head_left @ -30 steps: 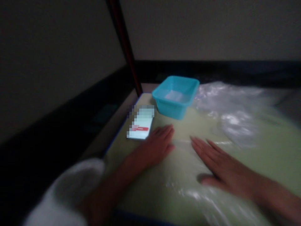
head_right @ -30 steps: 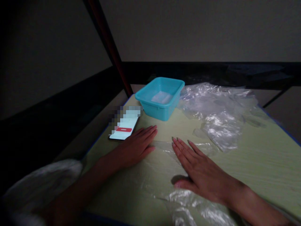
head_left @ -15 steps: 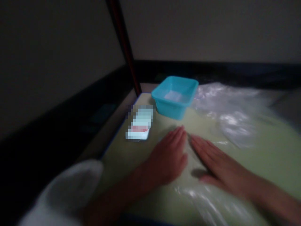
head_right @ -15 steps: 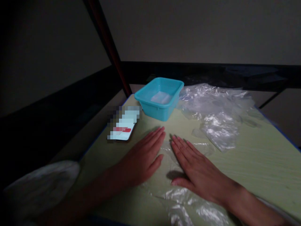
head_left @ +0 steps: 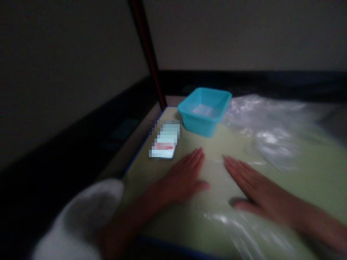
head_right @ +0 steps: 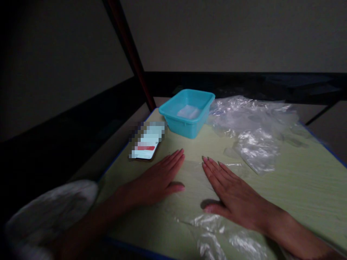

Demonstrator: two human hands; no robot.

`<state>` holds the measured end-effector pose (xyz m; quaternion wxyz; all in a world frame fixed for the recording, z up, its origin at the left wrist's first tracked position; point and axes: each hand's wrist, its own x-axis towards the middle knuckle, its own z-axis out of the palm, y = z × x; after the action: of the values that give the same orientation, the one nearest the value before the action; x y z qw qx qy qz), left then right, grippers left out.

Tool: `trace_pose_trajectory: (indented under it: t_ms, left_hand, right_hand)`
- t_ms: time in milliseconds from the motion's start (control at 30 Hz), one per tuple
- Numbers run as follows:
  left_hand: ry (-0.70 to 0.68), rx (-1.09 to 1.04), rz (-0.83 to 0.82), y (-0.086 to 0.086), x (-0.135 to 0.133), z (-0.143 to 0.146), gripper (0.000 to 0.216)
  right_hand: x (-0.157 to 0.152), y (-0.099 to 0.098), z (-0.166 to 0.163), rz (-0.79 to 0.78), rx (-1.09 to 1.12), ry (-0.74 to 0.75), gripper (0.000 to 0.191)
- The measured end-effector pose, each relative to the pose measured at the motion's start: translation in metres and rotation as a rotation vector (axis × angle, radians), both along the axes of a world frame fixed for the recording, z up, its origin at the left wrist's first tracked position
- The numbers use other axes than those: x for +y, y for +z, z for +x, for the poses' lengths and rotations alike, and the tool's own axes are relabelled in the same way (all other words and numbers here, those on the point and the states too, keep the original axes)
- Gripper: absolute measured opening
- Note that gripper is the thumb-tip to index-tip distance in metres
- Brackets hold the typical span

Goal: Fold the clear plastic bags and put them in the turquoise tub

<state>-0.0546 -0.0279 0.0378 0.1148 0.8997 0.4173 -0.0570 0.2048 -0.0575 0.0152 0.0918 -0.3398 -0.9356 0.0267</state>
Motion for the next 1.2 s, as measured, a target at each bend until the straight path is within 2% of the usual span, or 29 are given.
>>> trace_pose_trajectory:
  t_ms: [100, 233, 367, 567, 833, 933, 1100, 1200]
  left_hand:
    - [-0.010, 0.012, 0.008, -0.002, 0.003, -0.002, 0.077]
    - [-0.011, 0.002, 0.036, -0.007, 0.005, -0.003, 0.075]
    - [-0.012, -0.015, 0.039, -0.007, 0.006, -0.005, 0.075]
    - [-0.005, -0.062, 0.075, -0.007, 0.006, -0.007, 0.075]
    - [-0.088, -0.110, 0.066, 0.001, 0.004, -0.003, 0.068]
    - [-0.064, -0.099, 0.072, -0.003, 0.005, -0.003, 0.069]
    - [-0.052, -0.115, 0.098, -0.014, 0.011, -0.004, 0.069]
    - [-0.039, -0.109, 0.095, -0.017, 0.015, -0.005, 0.070]
  right_hand:
    - [0.002, 0.011, 0.011, -0.062, 0.027, -0.006, 0.088]
    - [0.003, 0.031, 0.036, -0.193, -0.016, -0.116, 0.078]
    - [0.008, 0.033, 0.049, -0.221, -0.040, -0.224, 0.070]
    - [0.031, 0.018, 0.046, -0.075, 0.017, -0.225, 0.070]
    - [0.013, 0.045, 0.047, -0.196, 0.019, -0.157, 0.059]
    - [0.018, 0.039, 0.043, -0.177, 0.024, -0.171, 0.058]
    - [0.042, 0.018, 0.046, -0.096, 0.029, -0.208, 0.058]
    - [0.051, 0.017, 0.049, -0.070, 0.050, -0.198, 0.056]
